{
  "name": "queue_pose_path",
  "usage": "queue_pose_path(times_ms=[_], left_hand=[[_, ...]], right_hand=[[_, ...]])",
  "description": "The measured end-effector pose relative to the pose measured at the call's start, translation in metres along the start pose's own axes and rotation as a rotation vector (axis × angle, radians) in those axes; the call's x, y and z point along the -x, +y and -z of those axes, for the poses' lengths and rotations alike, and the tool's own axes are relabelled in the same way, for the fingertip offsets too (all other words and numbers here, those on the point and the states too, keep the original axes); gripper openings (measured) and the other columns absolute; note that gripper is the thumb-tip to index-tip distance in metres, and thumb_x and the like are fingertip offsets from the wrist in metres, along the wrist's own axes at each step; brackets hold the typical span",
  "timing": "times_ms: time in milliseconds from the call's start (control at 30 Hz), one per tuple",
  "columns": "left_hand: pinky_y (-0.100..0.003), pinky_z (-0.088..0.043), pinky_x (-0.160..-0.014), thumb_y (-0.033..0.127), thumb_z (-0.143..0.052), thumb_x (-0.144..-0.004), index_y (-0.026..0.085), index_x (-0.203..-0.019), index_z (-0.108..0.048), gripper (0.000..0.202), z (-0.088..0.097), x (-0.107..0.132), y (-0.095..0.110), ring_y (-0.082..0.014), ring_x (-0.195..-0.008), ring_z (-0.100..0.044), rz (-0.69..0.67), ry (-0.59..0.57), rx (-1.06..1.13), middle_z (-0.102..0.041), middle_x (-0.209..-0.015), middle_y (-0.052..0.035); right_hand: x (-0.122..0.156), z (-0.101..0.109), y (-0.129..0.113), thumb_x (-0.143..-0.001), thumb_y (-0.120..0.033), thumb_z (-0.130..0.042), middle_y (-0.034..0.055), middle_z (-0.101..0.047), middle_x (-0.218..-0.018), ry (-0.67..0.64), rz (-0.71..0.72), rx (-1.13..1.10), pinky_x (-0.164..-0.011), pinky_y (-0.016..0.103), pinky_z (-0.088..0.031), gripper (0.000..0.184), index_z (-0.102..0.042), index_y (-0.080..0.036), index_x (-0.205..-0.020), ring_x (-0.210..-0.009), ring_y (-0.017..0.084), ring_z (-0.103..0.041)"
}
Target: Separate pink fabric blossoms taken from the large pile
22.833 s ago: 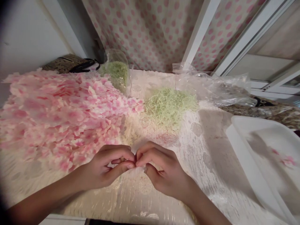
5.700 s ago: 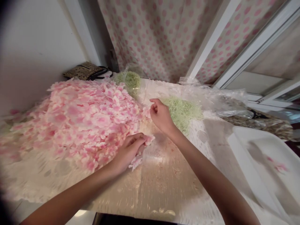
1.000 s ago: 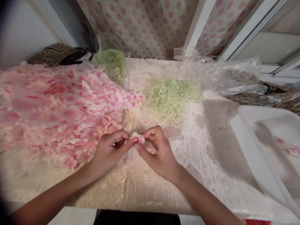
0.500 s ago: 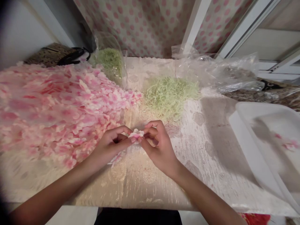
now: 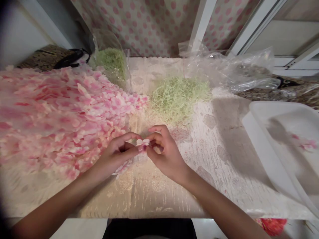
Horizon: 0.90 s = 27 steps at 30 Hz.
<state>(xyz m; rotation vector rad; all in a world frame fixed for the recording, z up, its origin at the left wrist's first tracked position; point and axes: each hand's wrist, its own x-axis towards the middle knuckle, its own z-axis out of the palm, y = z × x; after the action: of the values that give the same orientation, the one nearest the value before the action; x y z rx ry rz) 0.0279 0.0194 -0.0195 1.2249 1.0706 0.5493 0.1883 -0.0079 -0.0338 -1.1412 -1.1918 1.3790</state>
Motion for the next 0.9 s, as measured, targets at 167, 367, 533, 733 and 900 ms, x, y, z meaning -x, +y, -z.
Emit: queue_pose_path(times_ms=[167, 367, 533, 733, 900], left_hand=[[-0.011, -0.018, -0.034, 0.030, -0.063, -0.080, 0.015, -0.070, -0.053, 0.021, -0.0013, 0.0001, 0.0003, -0.0012, -0.036, -0.026, -0.032, 0.037, -0.093, -0.032, -0.043, 0.0101], [-0.012, -0.021, -0.036, 0.031, -0.061, -0.081, 0.015, -0.067, -0.054, 0.022, -0.0012, 0.0010, -0.0046, -0.0021, -0.038, -0.030, -0.076, 0.052, -0.137, -0.033, -0.044, 0.0091], [-0.013, -0.019, -0.035, 0.026, -0.065, -0.078, 0.017, -0.077, -0.056, 0.013, -0.0008, 0.0023, -0.0011, -0.0021, -0.037, -0.028, -0.059, 0.052, -0.113, -0.034, -0.044, 0.0102], [-0.015, -0.020, -0.035, 0.032, -0.061, -0.081, 0.015, -0.069, -0.058, 0.021, 0.0004, 0.0017, -0.0008, -0.0029, -0.035, -0.032, -0.075, 0.055, -0.170, -0.036, -0.042, 0.0083], [-0.017, -0.022, -0.037, 0.033, -0.061, -0.081, 0.015, -0.068, -0.058, 0.022, 0.0007, 0.0016, -0.0026, -0.0035, -0.038, -0.032, -0.091, 0.058, -0.197, -0.037, -0.046, 0.0071]], right_hand=[[0.0010, 0.0007, 0.0017, -0.076, -0.008, -0.059, -0.0022, -0.057, -0.088, 0.002, 0.033, 0.015, -0.066, 0.024, -0.044, 0.039, -0.040, -0.026, -0.105, -0.076, 0.011, -0.058], [0.0010, 0.0011, 0.0013, -0.076, -0.006, -0.057, -0.0022, -0.054, -0.089, -0.024, 0.085, 0.046, -0.069, 0.025, -0.043, 0.042, -0.039, -0.027, -0.109, -0.078, 0.011, -0.056], [0.0007, 0.0017, -0.0003, -0.075, -0.003, -0.055, -0.0012, -0.053, -0.091, -0.046, 0.085, 0.047, -0.069, 0.026, -0.042, 0.046, -0.038, -0.027, -0.111, -0.080, 0.012, -0.055], [0.0027, 0.0028, -0.0018, -0.078, -0.009, -0.056, -0.0011, -0.053, -0.090, -0.054, 0.057, 0.014, -0.070, 0.026, -0.043, 0.040, -0.040, -0.027, -0.110, -0.079, 0.012, -0.054], [0.0017, 0.0029, -0.0012, -0.078, -0.012, -0.058, -0.0026, -0.056, -0.085, -0.033, -0.013, 0.018, -0.066, 0.025, -0.044, 0.038, -0.041, -0.027, -0.109, -0.072, 0.011, -0.055]])
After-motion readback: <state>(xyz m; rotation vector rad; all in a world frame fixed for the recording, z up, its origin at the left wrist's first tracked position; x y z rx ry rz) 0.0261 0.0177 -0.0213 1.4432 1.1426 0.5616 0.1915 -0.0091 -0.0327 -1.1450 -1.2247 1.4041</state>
